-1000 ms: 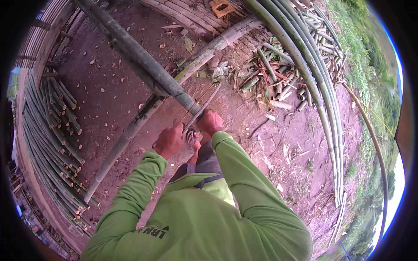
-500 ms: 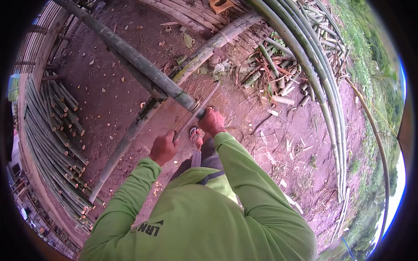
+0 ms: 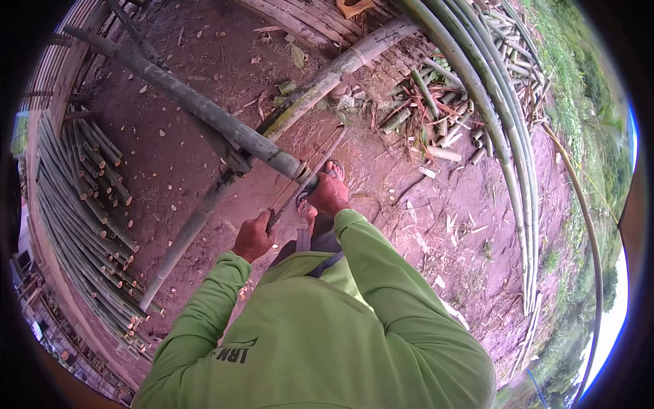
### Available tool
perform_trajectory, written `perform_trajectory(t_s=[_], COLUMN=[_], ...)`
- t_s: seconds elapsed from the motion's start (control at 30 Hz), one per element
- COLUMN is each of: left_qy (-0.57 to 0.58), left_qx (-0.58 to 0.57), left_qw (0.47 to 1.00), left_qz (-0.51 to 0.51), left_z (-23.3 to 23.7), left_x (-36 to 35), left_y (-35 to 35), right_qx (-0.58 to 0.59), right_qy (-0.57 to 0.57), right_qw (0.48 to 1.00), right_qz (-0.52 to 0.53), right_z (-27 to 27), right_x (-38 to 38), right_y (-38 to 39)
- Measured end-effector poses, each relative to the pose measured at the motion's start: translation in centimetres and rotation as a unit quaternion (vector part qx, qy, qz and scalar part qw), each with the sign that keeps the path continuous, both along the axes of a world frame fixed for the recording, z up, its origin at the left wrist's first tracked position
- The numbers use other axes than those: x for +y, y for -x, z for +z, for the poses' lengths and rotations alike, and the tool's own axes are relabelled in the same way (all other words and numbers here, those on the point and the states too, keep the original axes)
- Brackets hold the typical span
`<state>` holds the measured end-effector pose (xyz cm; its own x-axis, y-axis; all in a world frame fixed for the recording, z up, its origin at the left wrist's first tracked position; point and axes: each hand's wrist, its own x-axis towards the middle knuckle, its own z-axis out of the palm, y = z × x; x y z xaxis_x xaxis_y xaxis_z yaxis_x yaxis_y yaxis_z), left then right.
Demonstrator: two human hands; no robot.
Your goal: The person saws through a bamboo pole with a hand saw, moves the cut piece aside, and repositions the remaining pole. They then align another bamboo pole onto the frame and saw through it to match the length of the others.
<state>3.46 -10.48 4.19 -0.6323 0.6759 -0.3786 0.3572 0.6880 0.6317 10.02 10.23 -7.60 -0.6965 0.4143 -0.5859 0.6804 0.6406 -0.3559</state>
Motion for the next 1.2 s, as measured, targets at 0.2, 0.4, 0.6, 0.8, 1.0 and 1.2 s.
perform_trajectory(t_s=[0.2, 0.4, 0.6, 0.8, 1.0, 1.2], left_qy=[0.083, 0.035, 0.044, 0.053, 0.023, 0.036], left_qx=[-0.021, 0.028, 0.008, 0.016, 0.017, 0.013], left_qw=[0.996, 0.999, 0.998, 0.998, 0.999, 0.999], left_qz=[0.015, 0.021, 0.039, 0.022, 0.042, 0.004], left_z=[9.6, -2.0, 3.8, 3.3, -1.5, 6.6], left_x=[-8.1, 1.6, -2.5, -5.1, 2.9, -3.1], left_y=[-3.6, 0.3, -2.1, -2.8, -0.1, -1.8], right_qx=[-0.008, -0.033, -0.091, -0.06, -0.055, -0.034], right_qy=[0.039, 0.065, 0.101, 0.109, 0.088, 0.073], right_qw=[0.999, 0.997, 0.991, 0.992, 0.994, 0.996], right_qz=[0.01, -0.008, -0.005, -0.032, -0.018, -0.044], right_z=[0.7, -0.4, 2.5, 1.2, 2.5, 4.0], right_x=[0.0, -0.9, -0.2, -0.2, -0.8, 2.5], right_y=[0.8, 0.7, 1.9, 1.8, 1.2, 2.1])
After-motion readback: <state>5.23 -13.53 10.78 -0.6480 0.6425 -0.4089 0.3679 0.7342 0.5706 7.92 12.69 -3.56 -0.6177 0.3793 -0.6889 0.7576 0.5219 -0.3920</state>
